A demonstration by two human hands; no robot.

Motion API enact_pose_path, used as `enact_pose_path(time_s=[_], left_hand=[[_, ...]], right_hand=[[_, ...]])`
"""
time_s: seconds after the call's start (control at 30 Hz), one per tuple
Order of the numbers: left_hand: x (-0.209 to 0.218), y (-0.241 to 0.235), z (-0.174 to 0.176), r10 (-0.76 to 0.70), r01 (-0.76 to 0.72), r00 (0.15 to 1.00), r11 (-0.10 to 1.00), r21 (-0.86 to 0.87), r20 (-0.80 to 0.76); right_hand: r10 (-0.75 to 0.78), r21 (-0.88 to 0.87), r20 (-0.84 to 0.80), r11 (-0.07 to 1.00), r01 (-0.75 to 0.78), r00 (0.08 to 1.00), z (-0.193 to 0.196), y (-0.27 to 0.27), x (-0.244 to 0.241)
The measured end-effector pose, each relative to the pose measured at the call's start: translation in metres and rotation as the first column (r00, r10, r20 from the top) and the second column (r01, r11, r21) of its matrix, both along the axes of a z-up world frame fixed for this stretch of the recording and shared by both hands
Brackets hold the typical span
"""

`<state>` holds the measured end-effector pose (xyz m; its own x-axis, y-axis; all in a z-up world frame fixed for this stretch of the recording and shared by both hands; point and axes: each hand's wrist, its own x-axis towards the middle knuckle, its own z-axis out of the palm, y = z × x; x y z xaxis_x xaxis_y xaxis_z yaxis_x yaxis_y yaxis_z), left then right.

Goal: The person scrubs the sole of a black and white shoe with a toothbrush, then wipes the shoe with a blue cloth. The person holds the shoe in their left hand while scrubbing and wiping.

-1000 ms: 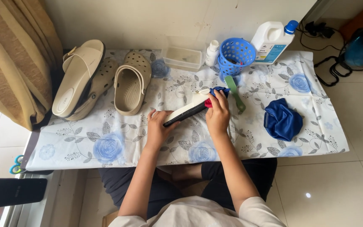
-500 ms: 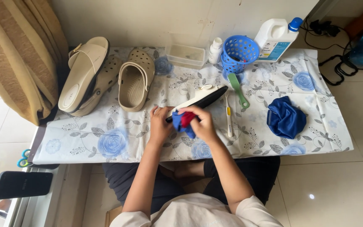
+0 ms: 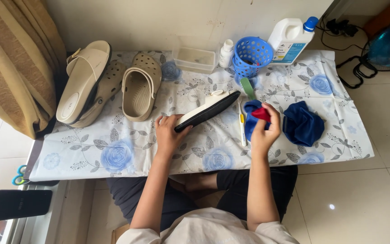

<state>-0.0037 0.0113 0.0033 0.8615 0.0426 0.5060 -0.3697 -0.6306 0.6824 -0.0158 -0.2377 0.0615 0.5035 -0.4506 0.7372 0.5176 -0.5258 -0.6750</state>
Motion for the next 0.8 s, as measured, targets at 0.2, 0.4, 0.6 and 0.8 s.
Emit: enact_pose_path(time_s=[0.2, 0.4, 0.6, 0.8], left_hand=[[-0.007, 0.004, 0.002, 0.045, -0.042, 0.995, 0.998, 0.035, -0.092], [0.025, 0.022, -0.083, -0.024, 0.027, 0.998, 0.997, 0.071, -0.049], [0.009, 0.023, -0.045, -0.047, 0.052, 0.982, 0.998, 0.022, -0.183], [-0.007, 0.01, -0.006, -0.012, -0.004, 0.977, 0.997, -0.072, -0.213]], right_hand=[[0.129, -0.54, -0.062, 0.829, -0.142, 0.99, -0.015, 0.065, 0.044], [0.292, -0.725, 0.015, 0.662, -0.19, 0.956, -0.044, 0.162, -0.017], [0.795, 0.162, -0.311, 0.584, -0.795, 0.521, -0.004, 0.136, -0.028], [0.327, 0.43, -0.163, 0.873, -0.231, 0.931, 0.003, 0.067, -0.018]])
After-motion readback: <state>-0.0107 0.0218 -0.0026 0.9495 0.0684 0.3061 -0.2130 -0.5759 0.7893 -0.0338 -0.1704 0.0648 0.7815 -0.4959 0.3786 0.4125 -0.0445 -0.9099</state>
